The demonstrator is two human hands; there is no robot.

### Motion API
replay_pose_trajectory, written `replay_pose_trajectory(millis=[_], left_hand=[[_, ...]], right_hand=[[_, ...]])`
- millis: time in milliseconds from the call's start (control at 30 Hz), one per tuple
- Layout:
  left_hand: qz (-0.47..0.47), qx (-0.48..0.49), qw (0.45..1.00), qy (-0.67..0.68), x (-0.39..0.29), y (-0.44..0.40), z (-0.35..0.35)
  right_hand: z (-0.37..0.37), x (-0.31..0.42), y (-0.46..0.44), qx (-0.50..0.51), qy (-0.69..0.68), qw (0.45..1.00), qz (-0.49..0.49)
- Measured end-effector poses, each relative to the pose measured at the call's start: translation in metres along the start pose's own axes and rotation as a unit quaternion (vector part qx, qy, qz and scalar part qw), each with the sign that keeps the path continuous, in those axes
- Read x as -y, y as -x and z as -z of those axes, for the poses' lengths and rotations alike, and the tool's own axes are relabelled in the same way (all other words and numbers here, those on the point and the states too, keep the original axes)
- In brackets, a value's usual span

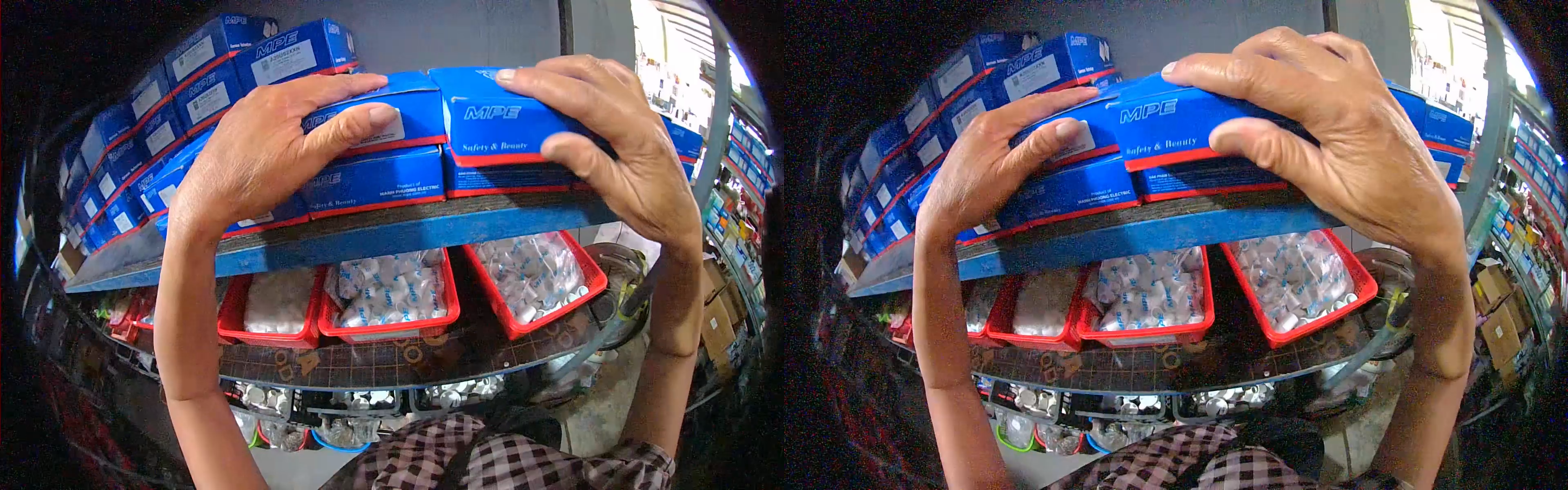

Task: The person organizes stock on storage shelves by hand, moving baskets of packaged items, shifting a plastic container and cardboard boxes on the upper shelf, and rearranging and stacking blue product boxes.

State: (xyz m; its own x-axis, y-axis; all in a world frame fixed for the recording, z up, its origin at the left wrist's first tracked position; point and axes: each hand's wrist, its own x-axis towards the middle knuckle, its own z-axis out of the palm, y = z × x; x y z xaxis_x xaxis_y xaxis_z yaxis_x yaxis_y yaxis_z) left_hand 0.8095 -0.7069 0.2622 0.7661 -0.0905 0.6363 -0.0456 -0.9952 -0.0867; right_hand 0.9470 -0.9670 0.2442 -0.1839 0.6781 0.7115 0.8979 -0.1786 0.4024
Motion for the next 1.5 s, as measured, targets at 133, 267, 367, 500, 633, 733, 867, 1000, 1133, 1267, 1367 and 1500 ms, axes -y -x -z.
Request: replay_pose_trajectory(millis=[133,267,367,500,633,733,867,1000,1133,1267,1367,1500], left_hand=[[0.002,-0.003,1.000,0.001,-0.003,0.001,0.000],[0.006,-0.016,1.000,0.015,-0.003,0.001,-0.003],[0.003,-0.038,0.999,0.035,-0.002,0.002,-0.007],[0.015,-0.050,0.996,0.076,-0.009,0.004,-0.009],[0.023,-0.059,0.994,0.085,-0.007,0.006,-0.012],[0.015,-0.071,0.995,0.063,0.001,0.006,-0.013],[-0.022,-0.111,0.994,-0.008,0.004,0.009,-0.013],[-0.047,-0.123,0.991,0.004,0.010,0.013,-0.011],[-0.085,-0.139,0.987,0.008,0.015,0.020,-0.009],[-0.180,-0.233,0.955,0.047,0.010,0.032,-0.009],[-0.277,-0.188,0.927,0.169,0.015,0.088,-0.030],[-0.197,-0.013,0.898,0.394,0.023,0.188,-0.117]], right_hand=[[-0.016,0.004,-0.001,-0.023,0.079,0.996,-0.041],[-0.021,0.007,-0.004,-0.027,0.118,0.991,-0.054],[-0.022,0.011,-0.008,-0.032,0.129,0.990,-0.051],[-0.010,0.003,0.000,-0.077,0.219,0.971,-0.055],[-0.007,-0.009,0.024,-0.057,0.113,0.956,-0.265],[-0.006,-0.011,0.020,-0.091,0.013,0.946,-0.312],[0.005,-0.018,0.022,-0.061,0.021,0.933,-0.354],[0.010,-0.019,0.015,-0.049,-0.001,0.931,-0.363],[0.010,-0.007,0.013,-0.087,0.069,0.932,-0.346],[0.012,-0.008,0.019,-0.125,0.105,0.935,-0.314],[-0.009,-0.012,0.038,-0.153,0.118,0.927,-0.321],[-0.017,-0.066,0.078,-0.208,0.156,0.947,-0.189]])
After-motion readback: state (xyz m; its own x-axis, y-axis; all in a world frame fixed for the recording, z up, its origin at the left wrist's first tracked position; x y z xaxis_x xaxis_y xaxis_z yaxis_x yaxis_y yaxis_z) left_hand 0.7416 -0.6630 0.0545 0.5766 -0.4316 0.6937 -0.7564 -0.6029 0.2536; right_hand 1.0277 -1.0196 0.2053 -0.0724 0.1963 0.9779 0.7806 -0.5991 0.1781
